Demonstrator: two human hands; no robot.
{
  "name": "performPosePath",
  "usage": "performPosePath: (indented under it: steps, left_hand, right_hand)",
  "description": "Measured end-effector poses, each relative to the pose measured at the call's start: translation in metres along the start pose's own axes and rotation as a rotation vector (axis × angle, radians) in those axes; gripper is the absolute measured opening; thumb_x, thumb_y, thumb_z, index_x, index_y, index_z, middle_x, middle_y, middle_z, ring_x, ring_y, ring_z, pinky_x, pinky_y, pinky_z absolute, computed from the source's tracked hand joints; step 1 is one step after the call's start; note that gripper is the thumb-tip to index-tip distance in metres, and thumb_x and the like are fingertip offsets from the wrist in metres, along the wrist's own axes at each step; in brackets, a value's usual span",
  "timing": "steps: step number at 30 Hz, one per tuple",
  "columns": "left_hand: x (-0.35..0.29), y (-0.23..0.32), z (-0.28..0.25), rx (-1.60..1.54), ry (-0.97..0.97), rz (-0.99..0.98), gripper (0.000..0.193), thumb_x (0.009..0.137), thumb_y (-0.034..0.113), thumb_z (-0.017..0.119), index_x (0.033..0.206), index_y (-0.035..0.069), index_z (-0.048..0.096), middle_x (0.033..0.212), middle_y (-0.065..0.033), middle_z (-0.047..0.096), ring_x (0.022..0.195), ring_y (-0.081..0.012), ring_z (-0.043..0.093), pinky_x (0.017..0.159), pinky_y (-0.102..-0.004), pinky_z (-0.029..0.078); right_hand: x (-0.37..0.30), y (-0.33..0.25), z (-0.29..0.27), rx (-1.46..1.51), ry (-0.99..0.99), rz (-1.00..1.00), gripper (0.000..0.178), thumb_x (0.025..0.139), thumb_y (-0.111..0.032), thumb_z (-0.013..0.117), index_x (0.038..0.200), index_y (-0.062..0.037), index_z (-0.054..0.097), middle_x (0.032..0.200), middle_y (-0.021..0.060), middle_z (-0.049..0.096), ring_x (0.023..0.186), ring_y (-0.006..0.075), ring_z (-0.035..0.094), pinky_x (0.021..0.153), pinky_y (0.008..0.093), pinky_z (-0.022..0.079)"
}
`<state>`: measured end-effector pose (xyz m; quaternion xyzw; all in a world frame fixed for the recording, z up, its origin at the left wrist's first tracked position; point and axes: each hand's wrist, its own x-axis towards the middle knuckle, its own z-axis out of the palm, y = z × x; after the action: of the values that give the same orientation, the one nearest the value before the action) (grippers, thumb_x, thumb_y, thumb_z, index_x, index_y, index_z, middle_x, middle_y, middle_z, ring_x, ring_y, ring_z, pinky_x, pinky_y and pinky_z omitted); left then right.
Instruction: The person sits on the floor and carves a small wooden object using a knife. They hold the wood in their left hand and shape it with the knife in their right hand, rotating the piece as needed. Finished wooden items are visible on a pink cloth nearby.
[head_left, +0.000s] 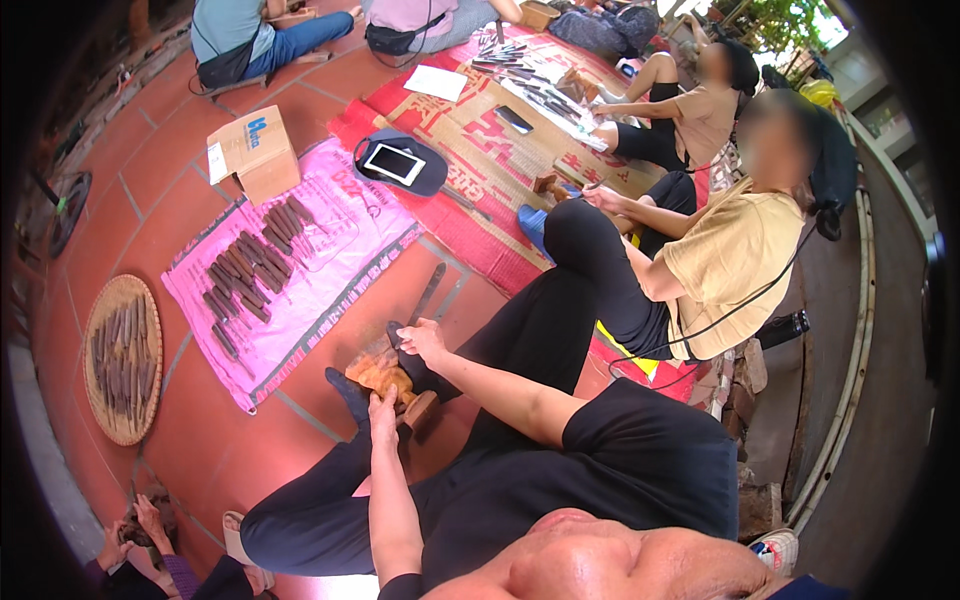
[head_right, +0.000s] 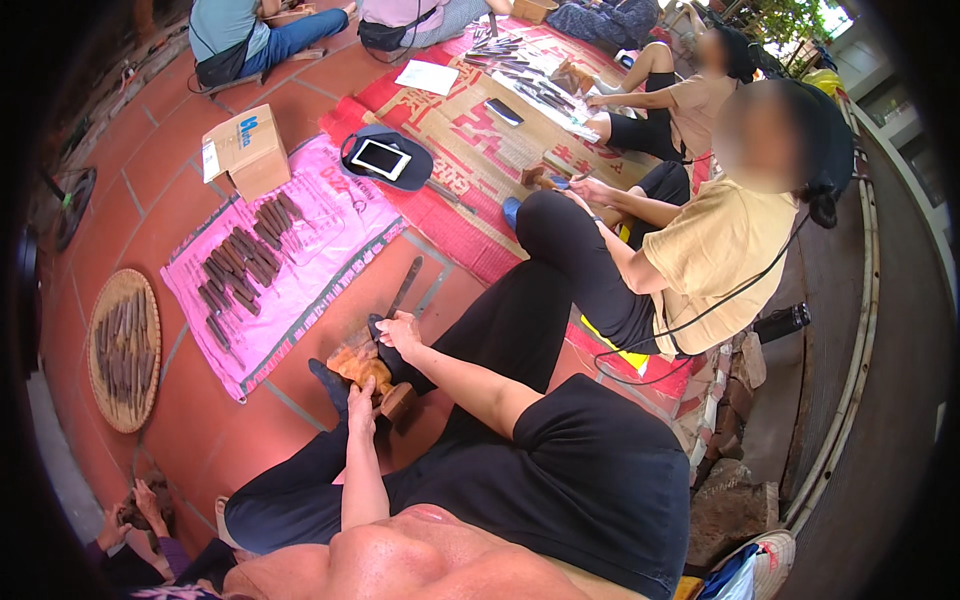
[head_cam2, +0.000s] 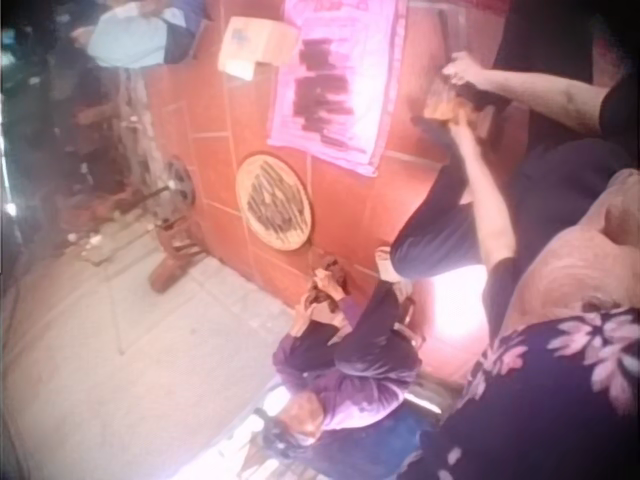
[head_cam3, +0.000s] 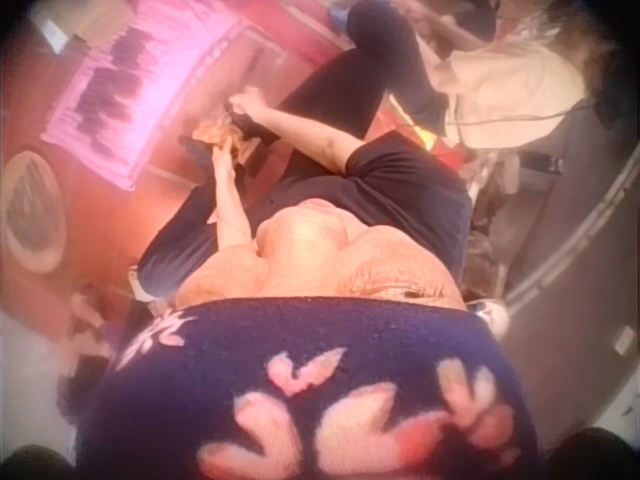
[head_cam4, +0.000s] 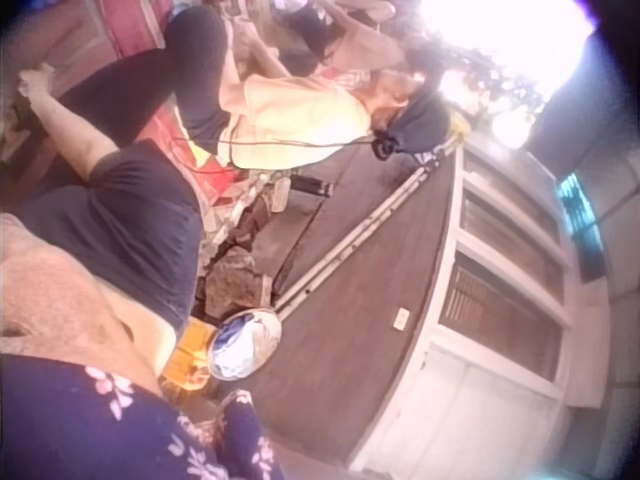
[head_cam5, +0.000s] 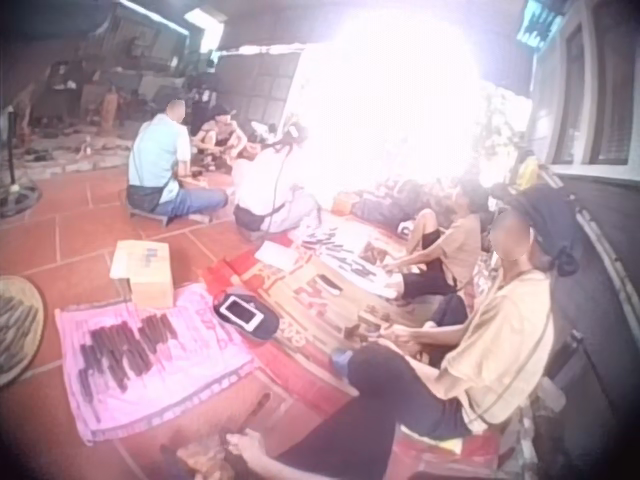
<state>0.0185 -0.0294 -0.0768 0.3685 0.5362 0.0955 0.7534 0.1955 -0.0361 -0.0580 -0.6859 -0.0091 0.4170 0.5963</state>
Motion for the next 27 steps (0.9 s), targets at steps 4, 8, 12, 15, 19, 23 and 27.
performPosePath:
  steps: [4,8,12,15,19,23,27]
  left_hand:
    - [-0.003,0.004,0.001,0.007,-0.021,0.0,0.036,0.089,0.028,0.059,0.114,0.006,0.046,0.089,-0.005,0.06,0.069,-0.0141,0.06,0.056,-0.0274,0.05]
    - [-0.001,0.001,0.0,0.014,-0.005,0.02,0.036,0.089,0.028,0.059,0.114,0.006,0.047,0.088,-0.0053,0.06,0.068,-0.014,0.06,0.056,-0.0275,0.05]
    - [0.001,-0.002,0.002,0.003,0.007,0.024,0.035,0.089,0.027,0.06,0.113,0.004,0.048,0.088,-0.0055,0.06,0.068,-0.014,0.06,0.055,-0.027,0.05]
    - [0.0,0.0,0.001,0.014,-0.001,0.003,0.036,0.088,0.026,0.06,0.114,0.003,0.048,0.089,-0.0057,0.06,0.068,-0.0141,0.06,0.057,-0.0274,0.05]
    - [0.0,-0.001,0.001,-0.038,-0.029,0.037,0.039,0.088,0.026,0.06,0.117,0.003,0.047,0.092,-0.0064,0.06,0.07,-0.0146,0.06,0.058,-0.0283,0.051]
    - [0.01,-0.01,-0.002,-0.024,0.019,0.05,0.039,0.089,0.026,0.06,0.118,0.003,0.047,0.093,-0.0071,0.06,0.072,-0.0154,0.061,0.058,-0.0283,0.051]
    - [0.003,-0.001,0.0,-0.003,-0.012,0.006,0.041,0.088,0.026,0.06,0.118,0.002,0.046,0.095,-0.0071,0.06,0.075,-0.0148,0.061,0.059,-0.0278,0.051]
  right_hand:
    - [-0.002,0.006,-0.002,-0.059,-0.114,-0.068,0.015,0.074,-0.013,0.071,0.076,-0.0029,0.06,0.066,0.0043,0.061,0.054,0.011,0.057,0.048,0.0227,0.046]
    - [-0.003,0.006,0.0,-0.119,-0.202,-0.094,0.01,0.076,-0.012,0.069,0.079,-0.0038,0.064,0.067,0.0013,0.06,0.056,0.009,0.055,0.051,0.0212,0.045]
    - [0.001,0.004,0.0,0.0,-0.051,-0.022,0.009,0.075,-0.013,0.068,0.079,-0.0045,0.066,0.065,0.0006,0.059,0.054,0.0102,0.055,0.049,0.0215,0.044]
    - [-0.004,0.009,-0.001,-0.027,-0.162,-0.103,0.009,0.076,-0.012,0.068,0.08,-0.0038,0.065,0.068,0.0016,0.061,0.056,0.0099,0.055,0.051,0.0209,0.044]
    - [-0.004,0.014,-0.004,-0.096,-0.223,-0.119,0.011,0.076,-0.011,0.067,0.083,-0.0025,0.065,0.072,0.002,0.062,0.061,0.008,0.055,0.056,0.0198,0.043]
    - [-0.012,-0.002,-0.004,0.106,-0.077,-0.015,0.009,0.075,-0.01,0.068,0.081,-0.003,0.064,0.069,0.0005,0.061,0.058,0.0041,0.051,0.05,0.0183,0.039]
    - [-0.01,0.005,0.0,0.149,-0.225,-0.073,0.008,0.076,-0.008,0.067,0.082,-0.0031,0.065,0.064,-0.001,0.058,0.054,0.0041,0.047,0.048,0.0182,0.036]
